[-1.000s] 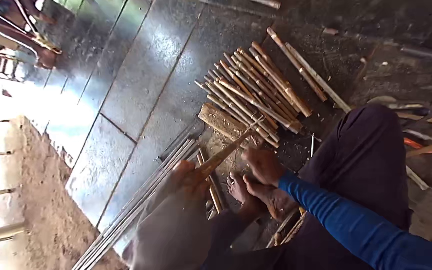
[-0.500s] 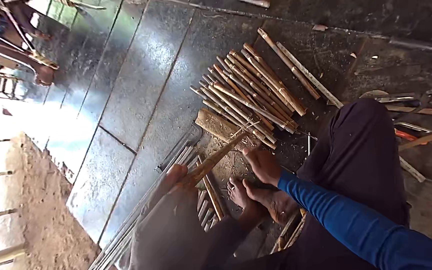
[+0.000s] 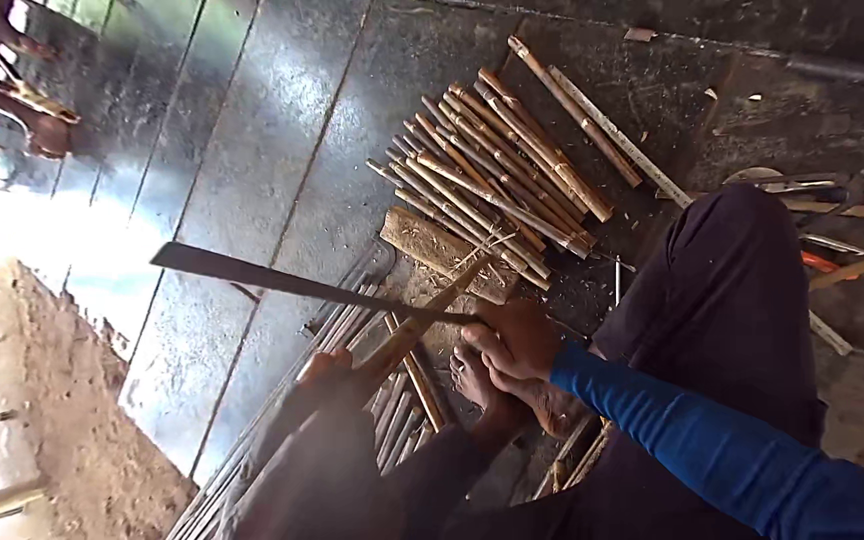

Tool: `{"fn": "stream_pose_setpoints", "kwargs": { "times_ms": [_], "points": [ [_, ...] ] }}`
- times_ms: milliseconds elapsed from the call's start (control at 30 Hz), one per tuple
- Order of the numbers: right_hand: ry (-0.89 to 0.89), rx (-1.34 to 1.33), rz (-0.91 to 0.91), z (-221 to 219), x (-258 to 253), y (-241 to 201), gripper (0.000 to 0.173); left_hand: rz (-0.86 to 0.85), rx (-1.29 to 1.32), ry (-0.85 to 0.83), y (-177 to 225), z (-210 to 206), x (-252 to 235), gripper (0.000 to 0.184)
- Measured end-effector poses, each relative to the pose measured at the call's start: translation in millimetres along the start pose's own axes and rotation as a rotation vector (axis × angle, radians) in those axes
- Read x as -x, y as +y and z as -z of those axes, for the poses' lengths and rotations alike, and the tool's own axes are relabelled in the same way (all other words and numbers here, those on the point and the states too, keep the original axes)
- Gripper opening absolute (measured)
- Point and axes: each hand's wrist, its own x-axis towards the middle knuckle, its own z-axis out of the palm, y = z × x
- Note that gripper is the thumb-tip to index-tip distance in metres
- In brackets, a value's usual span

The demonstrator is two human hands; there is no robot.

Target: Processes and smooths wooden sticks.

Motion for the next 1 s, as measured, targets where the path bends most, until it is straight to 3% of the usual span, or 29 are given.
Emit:
{"fn": "stream_pose_setpoints", "kwargs": {
  "times_ms": [100,200,300,400,500,600,667,700,800,900,1000],
  "points": [
    [-0.045,-0.05,-0.18,-5,-1,7,0.079,-0.026,0.004,-0.022,-4,3,-5,0.021],
    [-0.026,-0.031,-0.014,4,-1,-7,0.072,-0.007,0.053,-0.037,-6,1,-6,0.019],
    [-0.068,-0.057,-0.211,-8,-4,7,0.08,0.025,0.084,-0.02,-5,3,-8,0.016],
    [-0.029,0.006,-0.063,3,-5,-1,0.077,0.034,0.082,-0.047,-7,-1,-9,0.019],
    [-0.057,-0.048,-0.217,-4,-2,8,0.079,0.073,0.157,-0.025,0,-3,-11,0.014],
    [0.012,0.009,-0.057,4,-2,0,0.075,0.085,0.224,-0.043,-4,-6,-10,0.017],
    [-0.084,-0.039,-0.22,-1,2,7,0.079,0.12,0.291,-0.012,-3,-4,-4,0.016],
    [-0.073,-0.048,-0.276,-4,-3,15,0.081,0.116,0.294,0.001,-7,-4,-5,0.014],
    [-0.055,0.072,-0.193,-6,-11,27,0.075,0.135,0.155,0.013,-10,-5,-3,0.018],
    [-0.122,0.059,-0.41,-21,-14,46,0.083,0.105,-0.024,0.111,-13,1,-2,0.016],
    [-0.17,0.177,-0.346,-16,-18,41,0.078,0.129,0.1,0.154,-18,6,-5,0.031]
  ]
}}
